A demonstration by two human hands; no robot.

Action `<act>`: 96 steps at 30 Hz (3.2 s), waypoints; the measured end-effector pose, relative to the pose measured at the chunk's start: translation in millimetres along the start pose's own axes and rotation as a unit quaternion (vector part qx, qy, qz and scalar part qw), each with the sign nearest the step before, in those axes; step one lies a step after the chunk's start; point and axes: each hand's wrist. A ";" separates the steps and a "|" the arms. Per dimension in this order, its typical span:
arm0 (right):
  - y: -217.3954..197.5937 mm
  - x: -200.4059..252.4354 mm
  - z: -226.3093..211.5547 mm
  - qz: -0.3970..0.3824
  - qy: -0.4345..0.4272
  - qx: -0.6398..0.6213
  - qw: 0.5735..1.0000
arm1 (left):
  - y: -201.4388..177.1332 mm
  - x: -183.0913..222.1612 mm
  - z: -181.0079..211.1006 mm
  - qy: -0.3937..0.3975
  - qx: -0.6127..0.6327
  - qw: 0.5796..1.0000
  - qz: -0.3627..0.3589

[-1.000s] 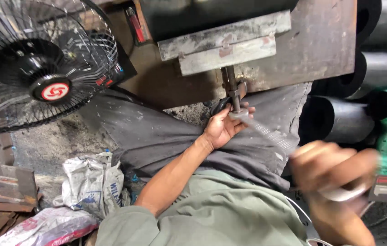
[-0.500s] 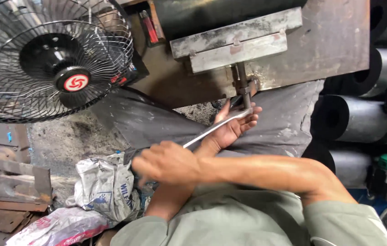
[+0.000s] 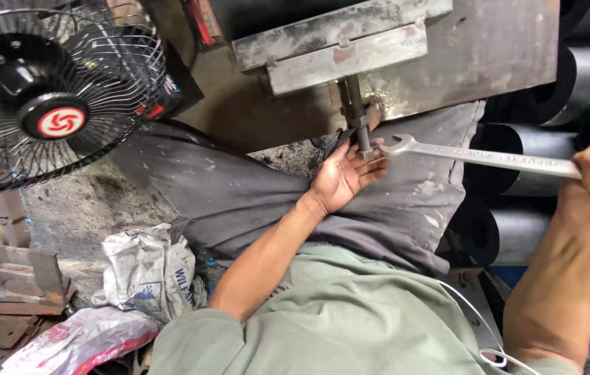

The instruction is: Tightening bolts and adjusting fixtures to prepare and measure large curved industrial plastic or rubber sleeve components.

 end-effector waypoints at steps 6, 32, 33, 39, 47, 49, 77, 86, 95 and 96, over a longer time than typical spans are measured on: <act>-30.0 -5.7 16.6 0.078 0.006 -0.118 0.990 | 8.5 2.7 2.9 0.007 -0.014 1.000 -0.018; 94.4 14.0 16.1 0.150 0.023 -0.098 0.984 | 14.1 6.5 2.0 -0.008 -0.029 0.999 -0.015; 118.5 19.7 14.1 0.162 0.014 -0.080 0.983 | 13.6 8.3 0.8 -0.010 -0.020 1.000 -0.012; 293.0 -9.3 35.5 -0.225 -0.029 0.167 0.959 | 20.6 0.4 4.5 -0.003 -0.018 0.999 -0.029; 397.9 55.3 241.3 -0.517 -0.033 0.468 0.716 | 3.4 4.9 9.2 -0.017 0.084 0.996 -0.034; 413.8 52.4 230.8 -0.507 -0.057 0.386 0.769 | 2.0 9.4 12.0 -0.002 0.091 0.995 -0.038; 122.4 65.2 -15.1 0.288 0.191 0.589 0.731 | 41.1 -41.1 0.7 -0.011 -0.214 0.955 0.206; 116.4 75.8 0.1 0.262 0.244 0.333 0.872 | 39.4 -29.0 0.3 0.023 -0.146 0.984 0.100; 150.3 -36.5 1.8 0.152 -0.139 0.460 0.864 | 22.7 -12.9 3.9 0.021 -0.156 0.984 0.088; 163.0 -51.8 6.2 0.089 -0.136 0.539 0.827 | 19.6 -11.3 3.4 0.026 -0.152 0.985 0.082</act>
Point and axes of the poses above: each hand's wrist, its own x-axis away from the middle knuckle, its own y-axis out of the palm, z = x × y, and after that the axes turned 2 degrees about y, right-handed
